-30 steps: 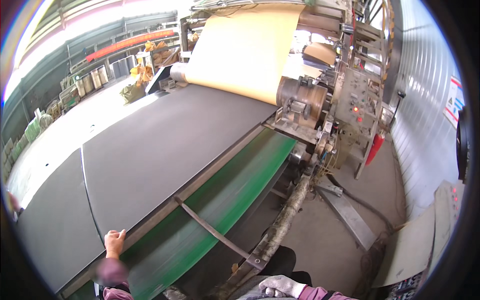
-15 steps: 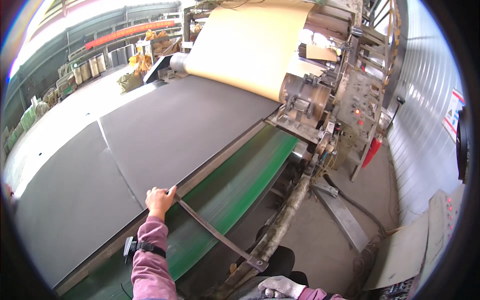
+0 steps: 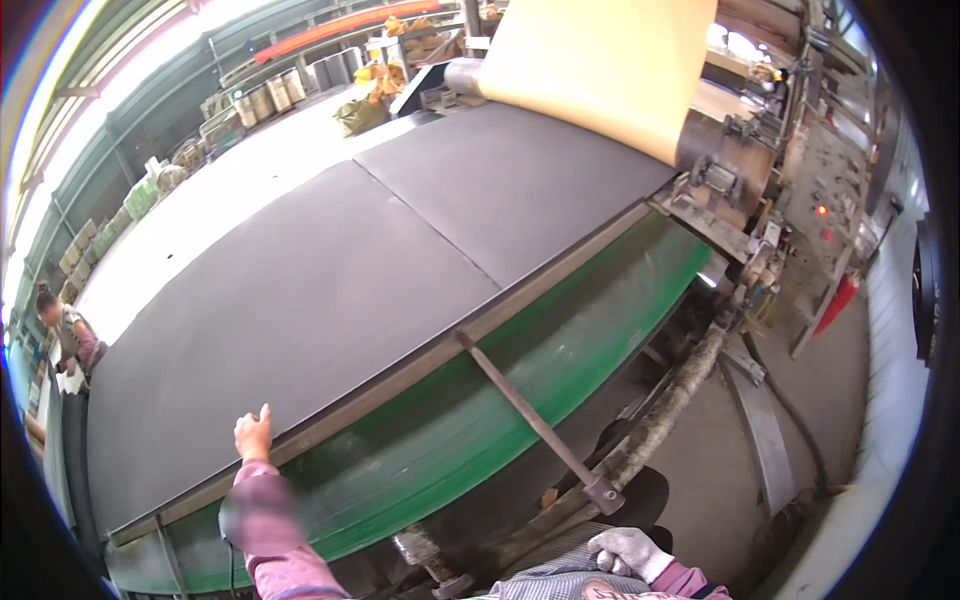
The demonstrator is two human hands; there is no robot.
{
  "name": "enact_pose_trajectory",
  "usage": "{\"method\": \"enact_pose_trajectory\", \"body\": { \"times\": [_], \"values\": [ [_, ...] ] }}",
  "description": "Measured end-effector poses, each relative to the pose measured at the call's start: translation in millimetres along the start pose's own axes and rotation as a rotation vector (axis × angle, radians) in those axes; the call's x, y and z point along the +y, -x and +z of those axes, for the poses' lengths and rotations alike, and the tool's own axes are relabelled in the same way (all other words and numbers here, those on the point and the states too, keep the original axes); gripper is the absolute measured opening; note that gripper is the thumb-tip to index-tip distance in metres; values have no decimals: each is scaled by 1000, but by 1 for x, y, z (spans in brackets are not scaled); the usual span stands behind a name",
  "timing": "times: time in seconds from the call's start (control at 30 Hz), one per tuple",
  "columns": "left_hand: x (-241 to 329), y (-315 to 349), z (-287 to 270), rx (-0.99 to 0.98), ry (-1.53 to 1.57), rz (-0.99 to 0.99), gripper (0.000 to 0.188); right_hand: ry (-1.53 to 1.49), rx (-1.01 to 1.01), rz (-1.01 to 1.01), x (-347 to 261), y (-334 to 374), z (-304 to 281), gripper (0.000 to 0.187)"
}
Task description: Aligning and feeding large black material sheets onto a conveyor belt in an industrial facility.
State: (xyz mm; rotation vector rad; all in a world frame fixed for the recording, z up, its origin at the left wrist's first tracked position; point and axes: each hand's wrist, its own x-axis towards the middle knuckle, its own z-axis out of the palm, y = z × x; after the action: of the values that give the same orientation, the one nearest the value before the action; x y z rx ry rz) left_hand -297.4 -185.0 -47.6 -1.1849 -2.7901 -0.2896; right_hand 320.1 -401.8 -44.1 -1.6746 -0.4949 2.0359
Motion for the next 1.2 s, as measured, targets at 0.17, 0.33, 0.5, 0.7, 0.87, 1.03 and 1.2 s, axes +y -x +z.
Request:
{"method": "enact_pose_trajectory", "body": {
  "times": [0.17, 0.33, 0.5, 0.7, 0.87, 1.03, 1.2],
  "values": [
    [57, 24, -8, -30, 161, 216, 52, -46, -20, 6, 4, 4, 0, 23],
    [115, 47, -13, -14, 246, 383, 52, -5, 10, -135, 35, -15, -1, 23],
    [126, 55, 15, 7, 493, 566, 44, 21, 59, -277, 45, -21, -12, 23],
    [36, 19, -1, 134, 61, 125, 54, -122, 11, -221, 25, 5, -2, 22],
    [-14, 10, 16, 201, 136, 163, 51, -27, -33, -239, 28, -8, -11, 22],
    [64, 57, 0, 135, 236, 379, 48, -39, -74, -293, 36, -13, -9, 23],
    [153, 88, -1, 137, 149, 477, 53, -55, -82, -322, 44, -22, -15, 23]
  ]
}}
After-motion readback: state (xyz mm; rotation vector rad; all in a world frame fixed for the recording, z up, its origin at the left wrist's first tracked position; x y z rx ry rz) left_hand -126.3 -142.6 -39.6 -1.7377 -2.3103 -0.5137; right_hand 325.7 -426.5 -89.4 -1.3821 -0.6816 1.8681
